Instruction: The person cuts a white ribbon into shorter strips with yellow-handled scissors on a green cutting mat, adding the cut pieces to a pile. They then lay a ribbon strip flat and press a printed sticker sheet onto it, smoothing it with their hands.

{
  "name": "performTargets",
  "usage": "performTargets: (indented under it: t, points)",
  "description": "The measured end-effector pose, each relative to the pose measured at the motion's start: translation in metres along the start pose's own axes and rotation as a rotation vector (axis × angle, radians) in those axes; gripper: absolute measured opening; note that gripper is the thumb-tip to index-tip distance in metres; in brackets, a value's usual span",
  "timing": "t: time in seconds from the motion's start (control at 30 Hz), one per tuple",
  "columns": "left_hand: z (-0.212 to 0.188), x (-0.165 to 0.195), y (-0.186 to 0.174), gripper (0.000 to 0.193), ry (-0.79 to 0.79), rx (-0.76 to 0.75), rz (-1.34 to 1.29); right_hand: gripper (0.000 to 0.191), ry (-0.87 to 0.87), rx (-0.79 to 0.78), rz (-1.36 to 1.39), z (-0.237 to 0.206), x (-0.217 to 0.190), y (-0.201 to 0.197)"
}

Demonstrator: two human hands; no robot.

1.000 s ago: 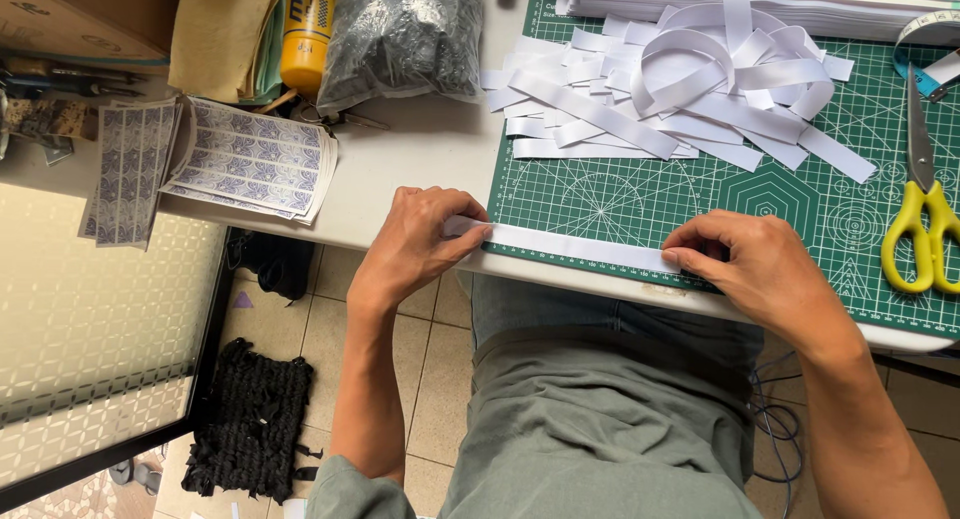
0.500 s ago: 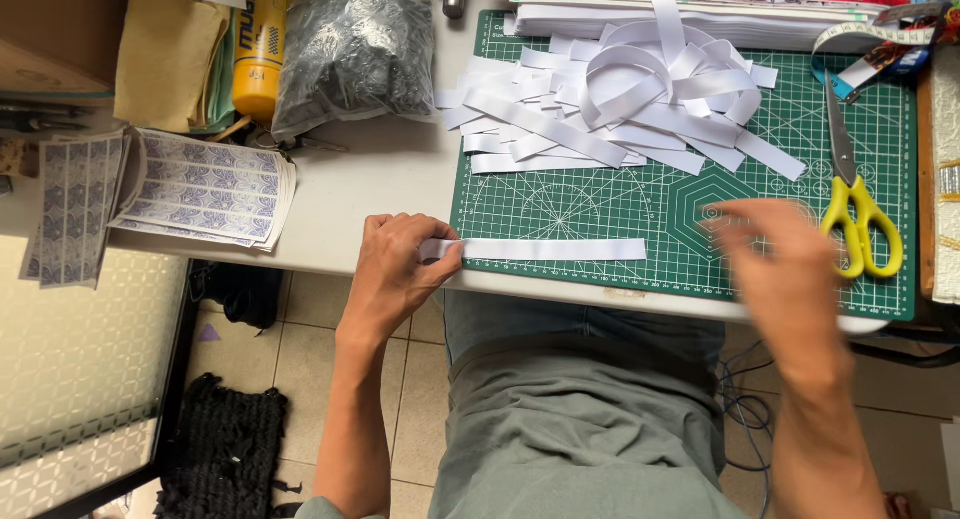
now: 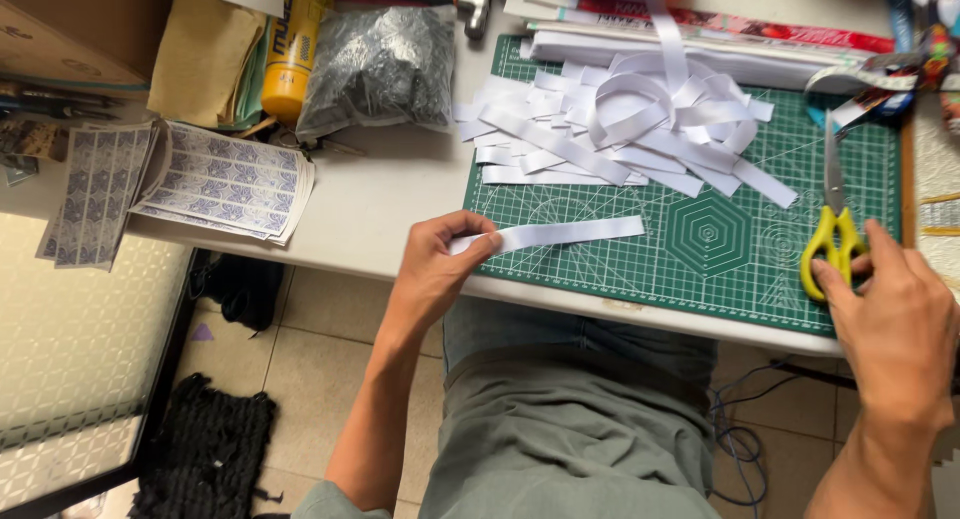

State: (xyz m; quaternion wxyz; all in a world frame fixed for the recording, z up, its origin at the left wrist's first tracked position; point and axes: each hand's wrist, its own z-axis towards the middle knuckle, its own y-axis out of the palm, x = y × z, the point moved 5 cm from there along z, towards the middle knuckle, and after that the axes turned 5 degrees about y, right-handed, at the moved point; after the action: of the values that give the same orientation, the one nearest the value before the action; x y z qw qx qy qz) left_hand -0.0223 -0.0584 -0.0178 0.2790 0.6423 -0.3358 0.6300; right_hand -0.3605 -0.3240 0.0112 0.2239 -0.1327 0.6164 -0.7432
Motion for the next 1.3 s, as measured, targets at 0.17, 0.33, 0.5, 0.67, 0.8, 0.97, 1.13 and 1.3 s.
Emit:
performTargets:
  t: [0.17,0.33,0.5,0.67,0.8,0.97,1.13,1.3]
  points:
    - [0.009,-0.003,0.02,0.019,0.005,-0.01,-0.243,0.051,0.254,-0.396,0.167,0.004,0.047,0.016]
    - [0.01,0.002,0.034,0.023,0.1,-0.006,-0.209,0.06,0.364,-0.632,0.977,-0.048,0.044,0.033]
    - [0.007,0.014,0.047,0.026,0.148,-0.023,-0.249,0.063,0.114,-0.795,1.469,-0.114,-0.045,0.058]
    - [0.003,0.02,0.04,0.025,0.188,0.029,-0.212,0.08,-0.01,-1.06,1.677,-0.139,-0.11,0.074]
    - [0.0,0.016,0.039,0.025,0.165,0.056,-0.159,0.093,-0.028,-1.158,1.576,-0.136,-0.13,0.075]
    - [-0.005,0.012,0.044,0.022,0.126,0.082,-0.087,0.093,-0.065,-1.144,1.539,-0.125,-0.152,0.064]
    - [-0.011,0.017,0.044,0.021,0.16,0.129,-0.155,0.091,-0.031,-1.107,1.408,-0.114,-0.168,0.055]
    - [-0.019,0.02,0.046,0.023,0.135,0.155,-0.111,0.088,-0.034,-1.08,1.4,-0.108,-0.178,0.049]
